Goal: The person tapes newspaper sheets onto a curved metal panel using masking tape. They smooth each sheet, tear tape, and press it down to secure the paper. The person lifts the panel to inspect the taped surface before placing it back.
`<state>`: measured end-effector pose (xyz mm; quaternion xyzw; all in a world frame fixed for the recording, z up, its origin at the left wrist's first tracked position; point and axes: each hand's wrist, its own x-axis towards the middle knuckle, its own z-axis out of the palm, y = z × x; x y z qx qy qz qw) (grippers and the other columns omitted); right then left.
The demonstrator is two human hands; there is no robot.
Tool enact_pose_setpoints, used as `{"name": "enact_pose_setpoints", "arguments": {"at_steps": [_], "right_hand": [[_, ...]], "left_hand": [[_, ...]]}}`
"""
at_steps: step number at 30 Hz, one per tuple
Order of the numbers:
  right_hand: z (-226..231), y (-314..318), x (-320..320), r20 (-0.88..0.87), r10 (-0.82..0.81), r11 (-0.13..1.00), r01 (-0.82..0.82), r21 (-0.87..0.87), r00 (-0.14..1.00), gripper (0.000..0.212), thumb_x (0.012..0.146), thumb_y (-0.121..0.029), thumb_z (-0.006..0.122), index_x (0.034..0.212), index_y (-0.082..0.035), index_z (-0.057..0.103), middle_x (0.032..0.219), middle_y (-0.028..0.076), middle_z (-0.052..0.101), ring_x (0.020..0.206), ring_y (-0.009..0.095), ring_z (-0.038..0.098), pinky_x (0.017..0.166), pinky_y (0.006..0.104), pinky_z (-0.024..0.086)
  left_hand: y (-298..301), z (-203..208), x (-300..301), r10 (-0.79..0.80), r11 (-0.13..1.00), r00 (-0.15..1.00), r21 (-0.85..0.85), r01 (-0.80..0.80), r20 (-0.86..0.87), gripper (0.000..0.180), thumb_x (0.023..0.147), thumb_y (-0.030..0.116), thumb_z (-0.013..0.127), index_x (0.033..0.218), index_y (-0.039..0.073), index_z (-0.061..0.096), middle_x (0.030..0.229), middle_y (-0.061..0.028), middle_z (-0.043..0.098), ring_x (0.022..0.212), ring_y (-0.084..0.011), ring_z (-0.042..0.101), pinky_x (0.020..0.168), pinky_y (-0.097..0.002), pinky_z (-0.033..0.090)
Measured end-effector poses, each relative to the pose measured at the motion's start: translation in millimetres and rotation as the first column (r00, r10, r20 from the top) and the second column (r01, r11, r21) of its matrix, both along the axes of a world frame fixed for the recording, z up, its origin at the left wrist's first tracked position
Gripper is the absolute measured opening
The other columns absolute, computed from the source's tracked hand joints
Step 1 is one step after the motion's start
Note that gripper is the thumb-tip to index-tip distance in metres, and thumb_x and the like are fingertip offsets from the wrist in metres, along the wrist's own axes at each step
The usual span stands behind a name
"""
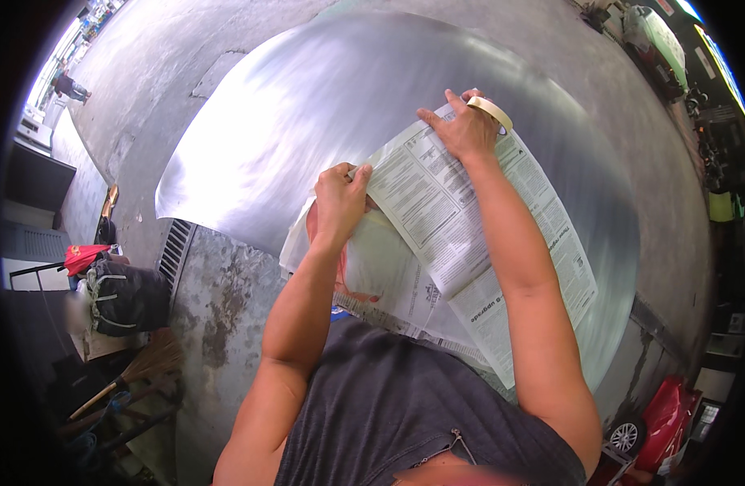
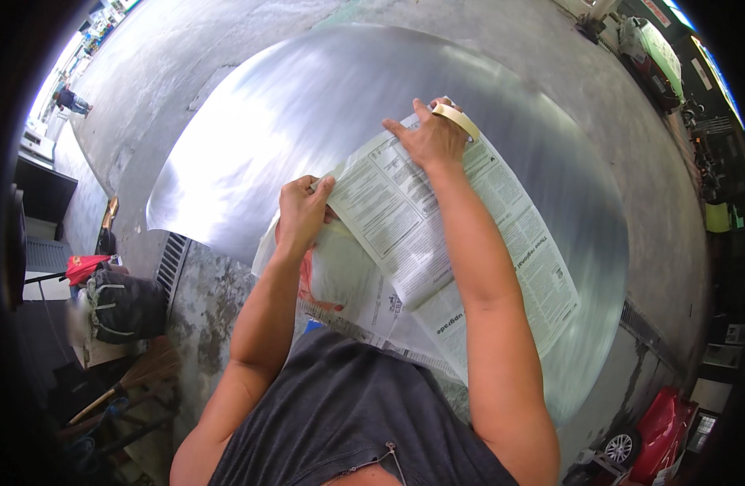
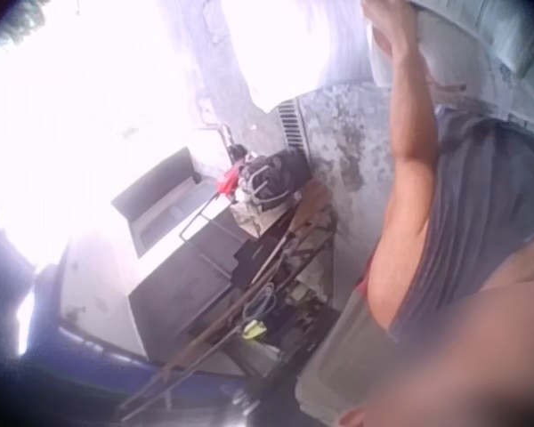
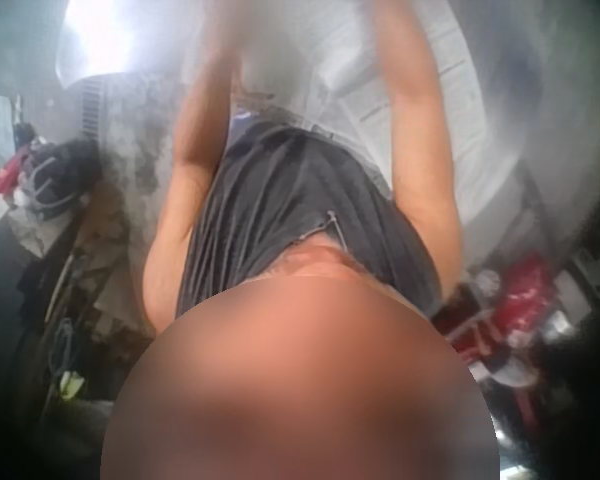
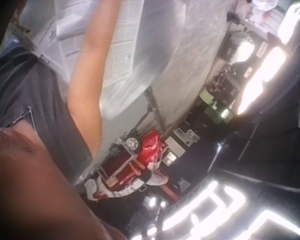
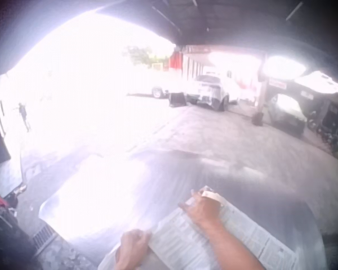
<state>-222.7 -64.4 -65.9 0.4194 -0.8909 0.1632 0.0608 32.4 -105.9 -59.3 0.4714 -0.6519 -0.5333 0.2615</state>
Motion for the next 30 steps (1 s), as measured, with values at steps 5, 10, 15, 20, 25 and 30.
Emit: {"name": "enact_pose_setpoints", "arguments": {"at_steps": [5,10,15,20,25,30], "right_hand": [[9,0,3,0.048,0.003,1.0,-0.005,0.028,0.999,0.087,0.083,-0.081,0.066,0.144,-0.02,0.066,0.153,0.017,0.054,0.143,0.036,0.045,0.118,0.0515,0.039],[10,1,4,0.046,0.005,1.0,-0.006,0.013,0.999,0.088,0.082,-0.082,0.066,0.144,-0.02,0.066,0.153,0.017,0.054,0.143,0.036,0.045,0.118,0.0514,0.039],[5,0,3,0.048,-0.006,1.0,0.005,0.013,0.999,0.088,0.083,-0.081,0.066,0.145,-0.018,0.065,0.153,0.017,0.054,0.143,0.035,0.047,0.117,0.0526,0.039],[13,0,-16,0.192,0.042,0.994,-0.023,-0.103,0.98,0.086,0.086,-0.079,0.065,0.144,-0.015,0.066,0.154,0.017,0.053,0.145,0.035,0.044,0.119,0.0497,0.037],[10,27,-24,0.057,0.051,0.998,-0.053,0.031,0.997,0.091,0.083,-0.083,0.063,0.144,-0.016,0.066,0.154,0.016,0.053,0.147,0.034,0.043,0.119,0.0497,0.037],[2,30,-12,-0.03,0.0,1.0,0.0,0.0,1.0,0.094,0.078,-0.087,0.065,0.144,-0.018,0.067,0.152,0.015,0.054,0.146,0.033,0.043,0.119,0.0532,0.037]], "left_hand": [[12,-1,0,0.021,0.998,0.998,0.052,-0.018,-0.052,0.033,0.103,0.02,0.07,0.09,-0.01,0.069,0.065,-0.0112,0.067,0.052,-0.015,0.067,0.045,-0.0275,0.048],[20,2,2,0.039,0.998,0.997,0.059,-0.035,-0.064,0.034,0.103,0.021,0.07,0.093,-0.012,0.068,0.067,-0.0121,0.067,0.051,-0.0155,0.068,0.044,-0.026,0.048],[27,7,6,0.079,0.989,0.993,0.131,-0.066,-0.092,0.034,0.102,0.022,0.071,0.096,-0.011,0.069,0.074,-0.0135,0.071,0.058,-0.015,0.07,0.047,-0.0254,0.05],[44,8,4,-0.003,0.975,0.95,0.209,0.071,-0.311,0.033,0.1,0.02,0.074,0.107,-0.012,0.071,0.091,-0.0166,0.076,0.073,-0.0154,0.073,0.053,-0.0265,0.055],[56,3,4,-0.081,0.931,0.961,0.325,0.168,-0.264,0.03,0.1,0.014,0.071,0.113,-0.013,0.072,0.097,-0.0179,0.077,0.077,-0.0188,0.074,0.06,-0.029,0.061],[73,-6,3,-0.003,0.93,0.935,0.344,0.133,-0.354,0.028,0.102,0.01,0.067,0.112,-0.016,0.07,0.097,-0.0189,0.077,0.079,-0.0215,0.076,0.063,-0.0304,0.063]]}}
